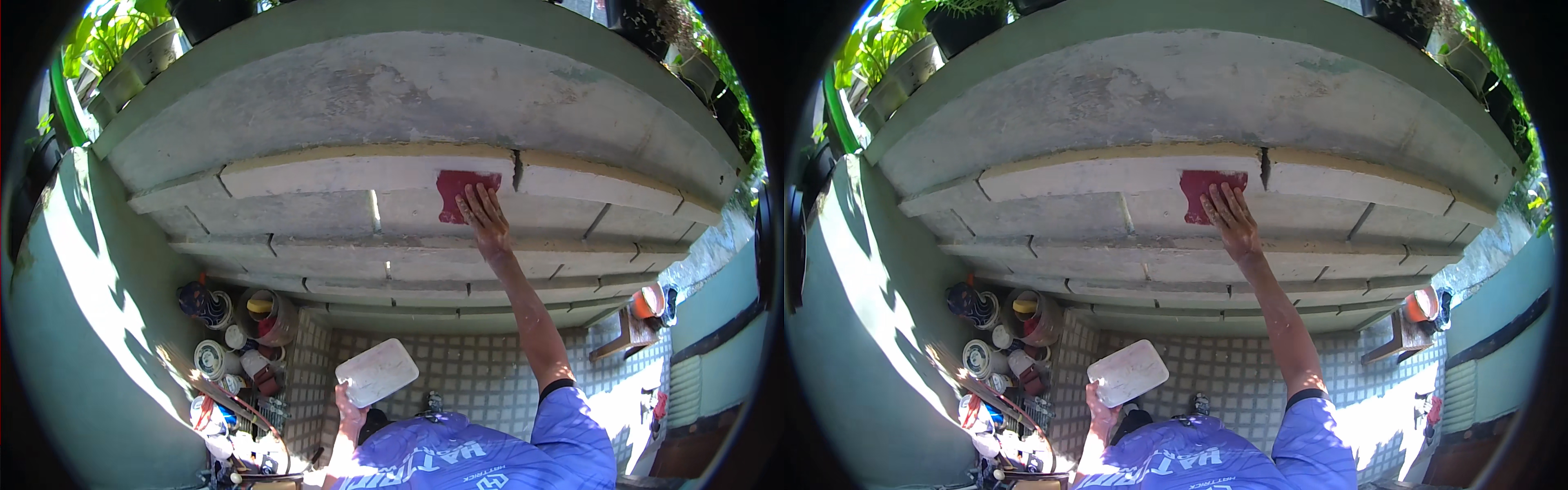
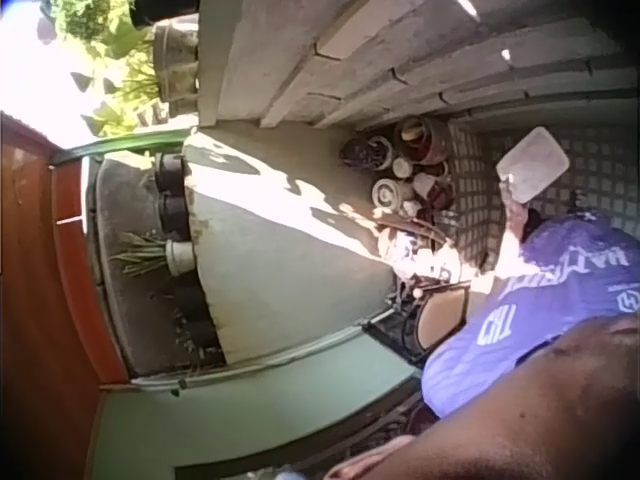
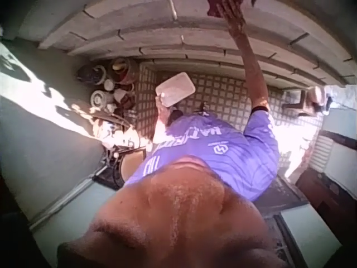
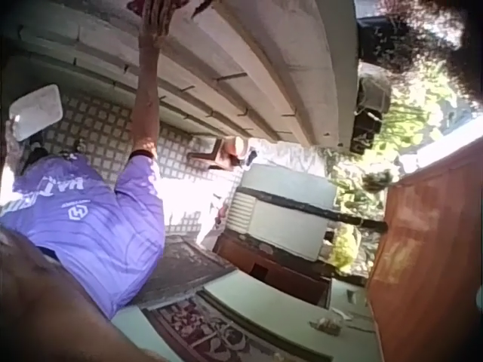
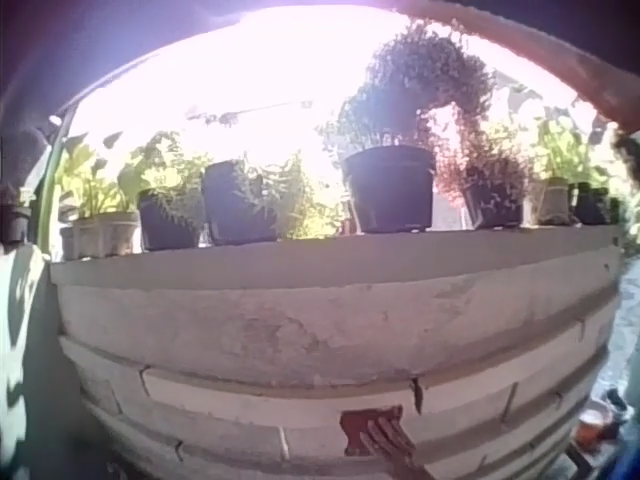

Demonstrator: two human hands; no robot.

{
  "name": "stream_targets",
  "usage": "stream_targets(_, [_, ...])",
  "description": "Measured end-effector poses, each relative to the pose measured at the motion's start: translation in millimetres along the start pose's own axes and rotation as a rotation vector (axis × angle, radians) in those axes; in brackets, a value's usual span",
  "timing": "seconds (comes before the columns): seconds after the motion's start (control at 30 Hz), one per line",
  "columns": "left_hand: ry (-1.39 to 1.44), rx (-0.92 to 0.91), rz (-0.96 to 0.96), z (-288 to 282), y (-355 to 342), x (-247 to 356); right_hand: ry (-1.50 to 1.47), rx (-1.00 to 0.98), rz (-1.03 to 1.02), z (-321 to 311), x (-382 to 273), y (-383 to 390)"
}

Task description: Applying filler material to gaps in a concrete wall using a scraper tool.

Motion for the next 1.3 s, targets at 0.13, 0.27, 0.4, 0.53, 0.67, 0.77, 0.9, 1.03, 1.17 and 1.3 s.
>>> stream_targets(0.13, [0.027, 0.037, 0.028, -14.7, 5.5, -3.4, -0.223, -0.379, -0.163, 50.7, -68.1, 76.7])
stream_targets(0.27, [0.046, 0.027, -0.030, -16.7, 25.0, 4.7, -0.248, -0.205, -0.202, 14.7, -103.1, 22.1])
stream_targets(0.4, [0.079, 0.138, -0.017, -44.7, 29.8, -8.1, -0.254, 0.122, -0.144, -11.4, -119.5, -72.5])
stream_targets(0.53, [0.120, -0.048, -0.028, -39.7, 22.5, 4.5, -0.203, 0.034, -0.053, 63.8, -146.0, -70.1])
stream_targets(0.67, [0.086, -0.082, 0.027, -56.5, 1.2, 15.9, -0.243, -0.266, -0.199, 106.4, -215.0, 1.5])
stream_targets(0.77, [0.083, -0.071, 0.012, -61.0, -10.8, 28.8, -0.286, -0.184, -0.265, 73.1, -251.1, -21.0])
stream_targets(0.9, [0.059, -0.039, -0.016, -66.0, -16.7, 49.9, -0.308, 0.065, -0.066, 18.0, -237.6, -99.9])
stream_targets(1.03, [-0.019, -0.012, -0.037, -89.1, -51.6, 95.9, -0.185, -0.114, -0.039, 63.9, -219.9, -63.2])
stream_targets(1.17, [-0.087, -0.180, 0.007, -56.6, -82.3, 135.0, -0.343, -0.568, 0.265, 91.3, -213.9, 35.7])
stream_targets(1.3, [-0.094, -0.375, 0.083, -26.7, -116.2, 138.8, -0.827, -0.601, 0.907, 39.3, -202.5, 49.0])
Point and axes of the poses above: each hand's wrist, its own y-axis away from the middle knuckle, its own z-axis out of the palm, x = y × z, the point moved 9 cm from there along -y, towards the middle knuckle, and after that the axes turned 13 degrees about z, right-handed, at the moved point
